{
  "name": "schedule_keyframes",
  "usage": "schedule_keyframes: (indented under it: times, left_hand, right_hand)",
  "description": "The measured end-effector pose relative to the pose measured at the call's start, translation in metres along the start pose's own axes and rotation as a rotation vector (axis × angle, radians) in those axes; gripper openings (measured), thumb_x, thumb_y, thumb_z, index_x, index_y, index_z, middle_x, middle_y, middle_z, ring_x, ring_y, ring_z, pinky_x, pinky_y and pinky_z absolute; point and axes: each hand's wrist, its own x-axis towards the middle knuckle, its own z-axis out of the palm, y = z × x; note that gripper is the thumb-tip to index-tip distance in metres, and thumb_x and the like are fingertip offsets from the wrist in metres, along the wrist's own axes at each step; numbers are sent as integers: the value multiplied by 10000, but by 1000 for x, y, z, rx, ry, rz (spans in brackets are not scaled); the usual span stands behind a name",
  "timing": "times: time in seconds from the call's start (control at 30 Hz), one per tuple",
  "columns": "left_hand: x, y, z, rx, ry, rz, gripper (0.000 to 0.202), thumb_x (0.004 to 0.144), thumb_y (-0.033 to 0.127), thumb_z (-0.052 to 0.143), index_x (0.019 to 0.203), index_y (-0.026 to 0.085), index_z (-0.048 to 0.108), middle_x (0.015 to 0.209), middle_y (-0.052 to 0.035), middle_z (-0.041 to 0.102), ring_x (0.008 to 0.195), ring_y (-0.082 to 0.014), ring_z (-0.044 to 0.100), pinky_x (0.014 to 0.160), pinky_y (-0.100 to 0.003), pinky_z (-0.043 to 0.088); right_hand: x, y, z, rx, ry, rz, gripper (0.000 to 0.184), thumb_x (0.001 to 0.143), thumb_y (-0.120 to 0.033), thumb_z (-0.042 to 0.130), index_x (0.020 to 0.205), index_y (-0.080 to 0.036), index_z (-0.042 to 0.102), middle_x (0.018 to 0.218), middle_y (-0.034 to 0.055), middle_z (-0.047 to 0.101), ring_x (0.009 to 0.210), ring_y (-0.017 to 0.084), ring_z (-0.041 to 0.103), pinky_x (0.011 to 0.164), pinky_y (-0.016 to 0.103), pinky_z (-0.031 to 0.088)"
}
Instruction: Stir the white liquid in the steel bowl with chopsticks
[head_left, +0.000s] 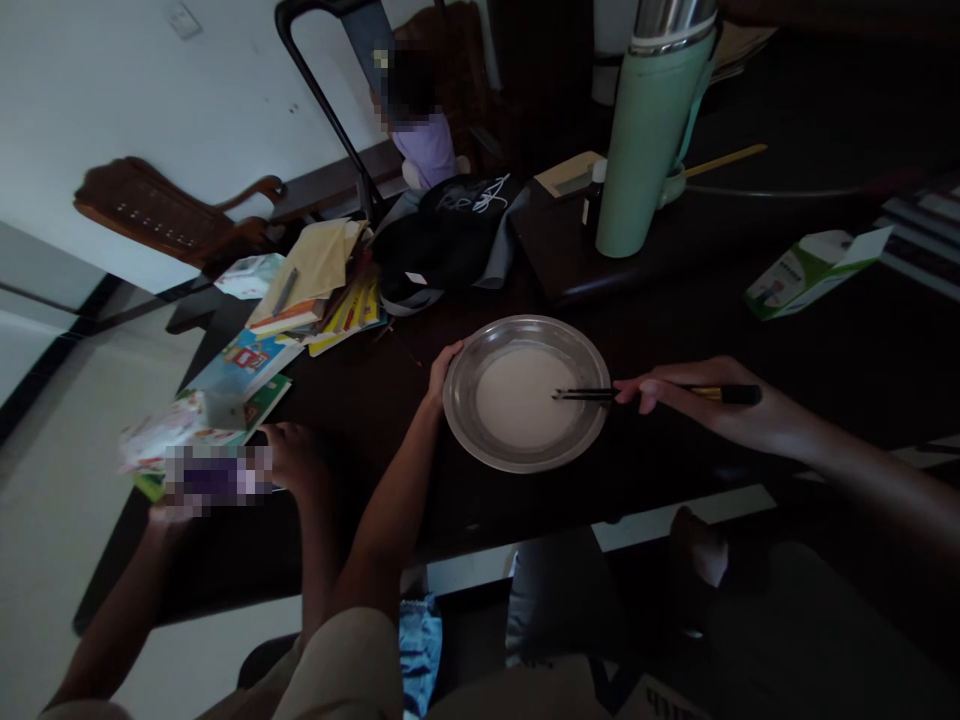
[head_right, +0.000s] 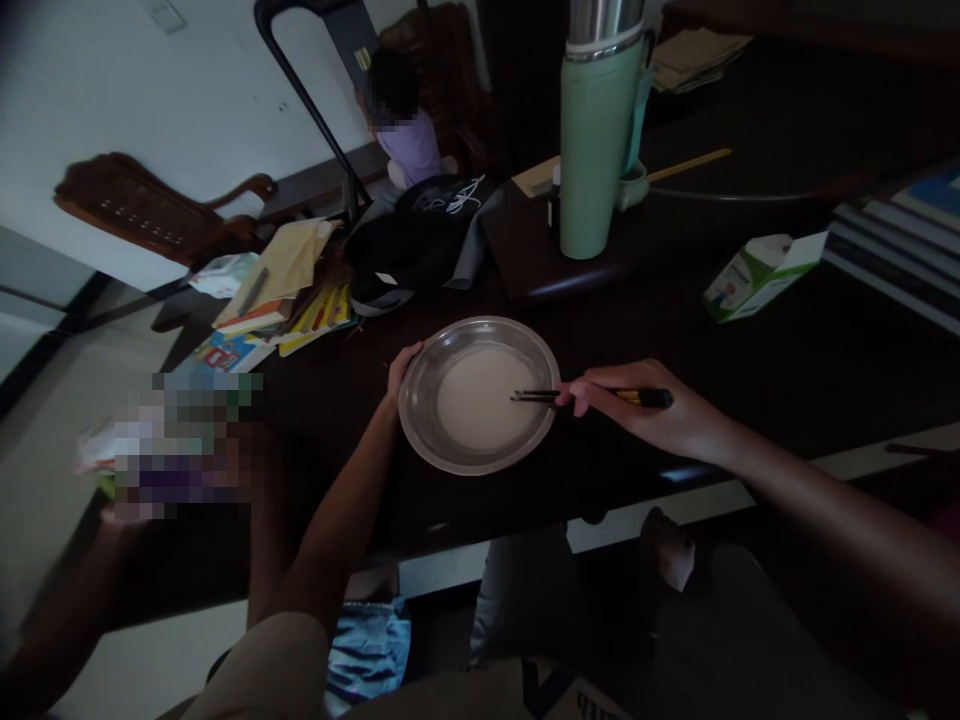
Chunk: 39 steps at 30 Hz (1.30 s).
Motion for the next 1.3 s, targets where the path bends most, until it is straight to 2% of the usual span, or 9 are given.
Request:
schedule_keyframes:
  times: [0.2,0.37,0.5,0.7,0.83,0.93,1.0,1.17,1.3]
  left_hand:
    - [0,0,-1,26,-41,0,369,981,371,656,1245,188,838,932,-55,869,1008,-292,842,906,-386,665]
    - [0,1,4,8,30,12,308,999,288,598,1136,188,855,787,-32,827,995,-270,841,897,-352,656]
    - [-3,2,7,12,49,-3,279,997,290,609,1087,190,853,769,-32,822,972,-275,840,877,-357,662]
    - [-5,3,6,21,54,-28,280,995,339,656,1130,197,856,827,-39,847,995,-301,848,876,-388,675]
    - [-5,3,5,11,52,-34,281,1003,340,653,1135,202,858,829,-38,847,980,-300,851,852,-384,680]
    - [-5,3,4,11,38,-31,294,1008,332,633,1144,201,858,846,-39,852,992,-293,849,852,-374,680]
    - [-5,3,4,15,25,-16,303,1000,344,646,1167,203,855,865,-37,857,998,-290,848,862,-373,679]
    - [-4,2,3,22,58,-28,300,1012,340,628,1155,201,852,805,-29,838,958,-277,847,839,-355,673]
    - [-3,2,2,35,64,-19,264,1009,321,632,1085,203,855,780,-34,827,982,-275,844,850,-345,662]
  right_hand:
    - [-7,-8,19,19,-158,-62,403,1139,-518,606,968,-303,902,973,30,904,872,213,867,836,343,681]
    - [13,0,48,89,-197,-142,367,1155,-453,585,1209,-255,889,1007,47,912,941,199,877,894,315,681]
    - [36,12,60,81,-139,-197,398,1144,-448,578,1030,-241,899,1195,77,909,1162,244,867,1022,360,681]
    - [48,21,48,52,-15,-184,333,1111,-472,621,1060,-301,902,1202,47,912,1218,265,857,1064,402,686]
    - [34,14,24,-11,52,-123,358,1091,-514,660,921,-290,881,1153,44,918,1139,279,878,1030,409,697]
    - [16,5,8,-83,24,-55,383,1115,-524,627,953,-293,884,1151,41,916,1035,263,886,946,396,706]
    - [5,-2,2,-104,3,-39,398,1124,-534,614,942,-305,884,1057,35,914,979,255,883,885,383,703]
    - [-10,-15,8,-39,-120,-22,382,1137,-532,602,1059,-308,901,900,21,890,816,204,856,779,329,680]
    - [-2,-12,27,36,-191,-77,374,1143,-520,596,1116,-308,903,930,18,902,807,187,852,786,314,675]
